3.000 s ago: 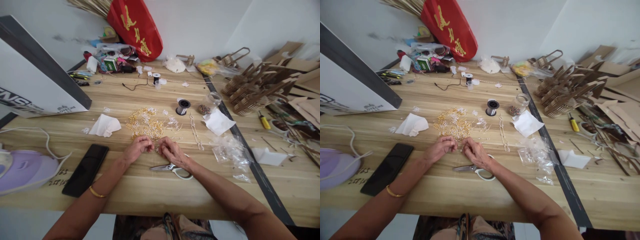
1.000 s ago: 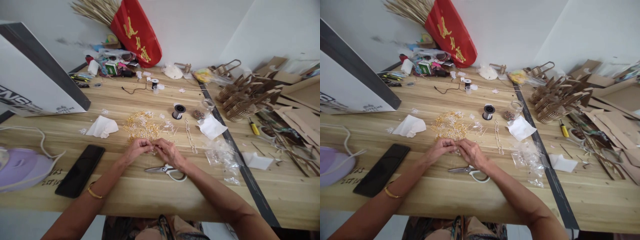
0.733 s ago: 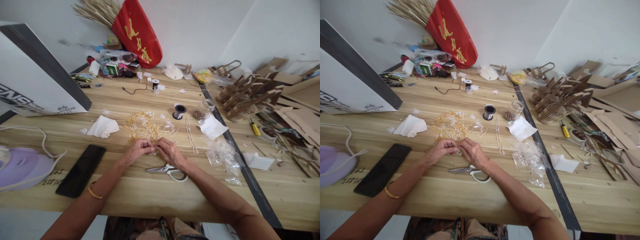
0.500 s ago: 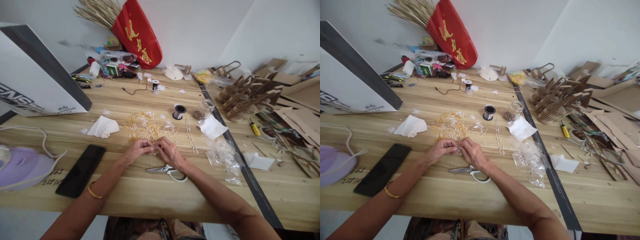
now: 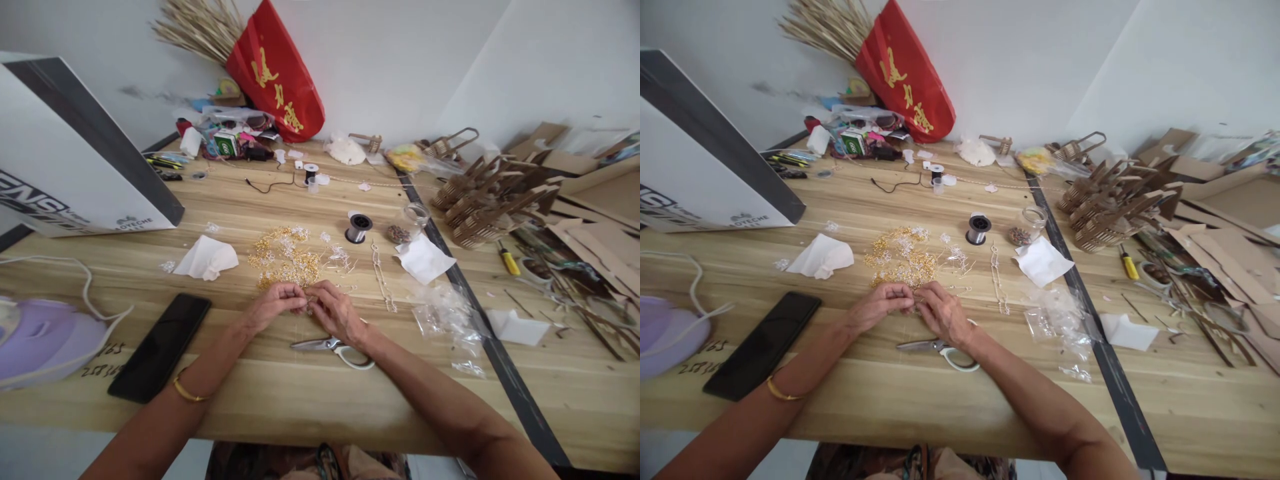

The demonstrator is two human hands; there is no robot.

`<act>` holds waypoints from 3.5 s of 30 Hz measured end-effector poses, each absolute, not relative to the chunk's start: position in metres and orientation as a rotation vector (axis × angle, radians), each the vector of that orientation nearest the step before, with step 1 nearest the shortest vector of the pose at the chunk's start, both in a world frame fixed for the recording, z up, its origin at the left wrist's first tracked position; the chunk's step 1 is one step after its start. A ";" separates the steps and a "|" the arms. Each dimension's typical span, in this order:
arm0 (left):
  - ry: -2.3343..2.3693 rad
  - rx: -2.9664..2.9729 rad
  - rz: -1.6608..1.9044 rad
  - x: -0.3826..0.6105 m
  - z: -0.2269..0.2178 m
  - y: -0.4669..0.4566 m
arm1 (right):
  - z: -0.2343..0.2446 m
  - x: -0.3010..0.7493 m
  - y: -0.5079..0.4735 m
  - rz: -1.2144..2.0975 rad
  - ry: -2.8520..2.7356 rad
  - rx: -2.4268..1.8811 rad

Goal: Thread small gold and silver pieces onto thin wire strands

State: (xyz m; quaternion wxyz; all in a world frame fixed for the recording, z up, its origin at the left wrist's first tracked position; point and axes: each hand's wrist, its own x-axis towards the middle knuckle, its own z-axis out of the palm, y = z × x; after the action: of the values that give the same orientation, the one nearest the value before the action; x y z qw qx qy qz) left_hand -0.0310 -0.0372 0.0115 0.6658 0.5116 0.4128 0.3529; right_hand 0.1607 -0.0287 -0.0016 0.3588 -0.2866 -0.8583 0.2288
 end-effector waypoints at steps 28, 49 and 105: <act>1.048 1.307 0.879 -0.029 0.008 -0.033 | -0.001 0.159 -0.024 0.766 -2.143 -0.701; 1.019 1.288 0.878 -0.030 0.005 -0.031 | -0.002 0.160 -0.023 0.738 -2.156 -0.694; 1.022 1.219 0.880 -0.030 0.008 -0.033 | 0.003 0.159 -0.025 0.755 -2.203 -0.651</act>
State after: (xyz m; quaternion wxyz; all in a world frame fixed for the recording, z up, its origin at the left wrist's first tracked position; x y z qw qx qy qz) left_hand -0.0300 -0.0329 0.0078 0.6144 0.5290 0.4436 0.3819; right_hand 0.1595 -0.0251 0.0028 0.3540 -0.2518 -0.8521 0.2919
